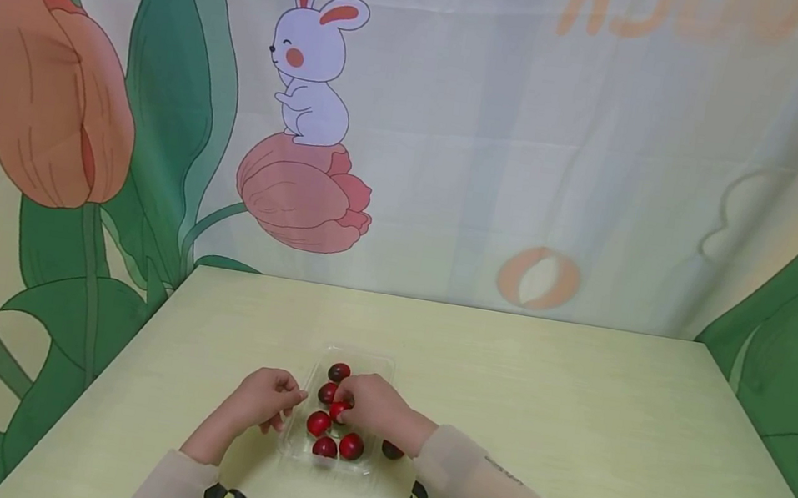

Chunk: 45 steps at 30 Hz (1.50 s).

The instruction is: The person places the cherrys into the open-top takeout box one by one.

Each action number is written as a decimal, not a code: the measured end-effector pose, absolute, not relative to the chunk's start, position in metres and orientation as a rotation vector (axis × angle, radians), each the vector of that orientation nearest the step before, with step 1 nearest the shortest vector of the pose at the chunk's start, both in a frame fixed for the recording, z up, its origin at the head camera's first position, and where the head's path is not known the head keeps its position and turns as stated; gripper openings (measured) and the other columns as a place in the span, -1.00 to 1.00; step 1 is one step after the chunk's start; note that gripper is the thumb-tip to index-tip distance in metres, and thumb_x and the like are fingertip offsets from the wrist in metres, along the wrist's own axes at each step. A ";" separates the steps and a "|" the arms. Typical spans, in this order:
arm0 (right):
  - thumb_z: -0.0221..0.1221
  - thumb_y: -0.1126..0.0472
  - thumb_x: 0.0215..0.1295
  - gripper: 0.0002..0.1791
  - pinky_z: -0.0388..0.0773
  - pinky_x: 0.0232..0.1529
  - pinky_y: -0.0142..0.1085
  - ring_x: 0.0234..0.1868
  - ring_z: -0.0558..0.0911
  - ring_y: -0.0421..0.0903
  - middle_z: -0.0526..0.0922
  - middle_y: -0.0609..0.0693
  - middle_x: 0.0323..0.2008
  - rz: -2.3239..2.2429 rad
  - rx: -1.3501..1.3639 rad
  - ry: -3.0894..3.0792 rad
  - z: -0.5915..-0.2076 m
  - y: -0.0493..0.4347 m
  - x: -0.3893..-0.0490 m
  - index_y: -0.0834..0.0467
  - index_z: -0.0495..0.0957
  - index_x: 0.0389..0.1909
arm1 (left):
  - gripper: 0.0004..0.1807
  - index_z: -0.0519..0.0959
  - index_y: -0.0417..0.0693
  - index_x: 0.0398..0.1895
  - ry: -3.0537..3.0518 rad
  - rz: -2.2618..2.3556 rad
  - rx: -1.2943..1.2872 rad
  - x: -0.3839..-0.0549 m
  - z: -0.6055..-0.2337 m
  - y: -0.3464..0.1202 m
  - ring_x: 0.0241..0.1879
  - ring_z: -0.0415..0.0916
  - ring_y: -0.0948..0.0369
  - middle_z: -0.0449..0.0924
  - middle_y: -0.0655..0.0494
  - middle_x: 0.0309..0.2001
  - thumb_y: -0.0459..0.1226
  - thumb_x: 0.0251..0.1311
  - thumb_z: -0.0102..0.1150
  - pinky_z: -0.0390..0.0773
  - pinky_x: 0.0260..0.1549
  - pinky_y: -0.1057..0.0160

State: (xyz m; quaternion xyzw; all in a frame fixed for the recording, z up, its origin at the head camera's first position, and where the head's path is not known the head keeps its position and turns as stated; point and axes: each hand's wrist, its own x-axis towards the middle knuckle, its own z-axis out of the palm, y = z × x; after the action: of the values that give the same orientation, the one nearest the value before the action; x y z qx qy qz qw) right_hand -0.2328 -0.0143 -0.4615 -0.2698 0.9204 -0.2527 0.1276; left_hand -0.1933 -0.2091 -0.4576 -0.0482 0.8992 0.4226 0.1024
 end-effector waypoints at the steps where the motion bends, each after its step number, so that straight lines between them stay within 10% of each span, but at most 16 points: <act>1: 0.39 0.26 0.25 -0.88 0.49 -0.20 -0.44 -0.34 0.49 -0.21 0.69 -0.08 -0.36 -0.733 -0.784 2.679 -0.462 -0.014 -0.233 0.13 0.69 -0.22 | -0.81 0.56 -0.24 -0.29 2.655 1.248 -0.141 -0.193 -0.458 -0.209 -0.67 0.42 0.25 0.51 0.05 -0.50 -0.27 0.43 0.16 0.40 -0.67 0.39; 45: 0.37 0.30 0.26 -0.89 0.46 -0.23 -0.43 -0.35 0.46 -0.21 0.69 -0.04 -0.35 -0.702 -0.801 2.669 -0.455 -0.014 -0.232 0.19 0.70 -0.21 | -0.81 0.56 -0.24 -0.31 2.659 1.259 -0.113 -0.194 -0.458 -0.209 -0.68 0.40 0.27 0.51 0.06 -0.52 -0.28 0.44 0.14 0.38 -0.67 0.40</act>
State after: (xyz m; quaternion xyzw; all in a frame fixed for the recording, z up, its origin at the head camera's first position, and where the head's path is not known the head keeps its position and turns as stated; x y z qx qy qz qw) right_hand -0.2316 -0.0138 -0.4552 -0.2762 0.9205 -0.2421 0.1336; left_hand -0.1940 -0.2089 -0.4581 -0.0381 0.8988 0.4255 0.0984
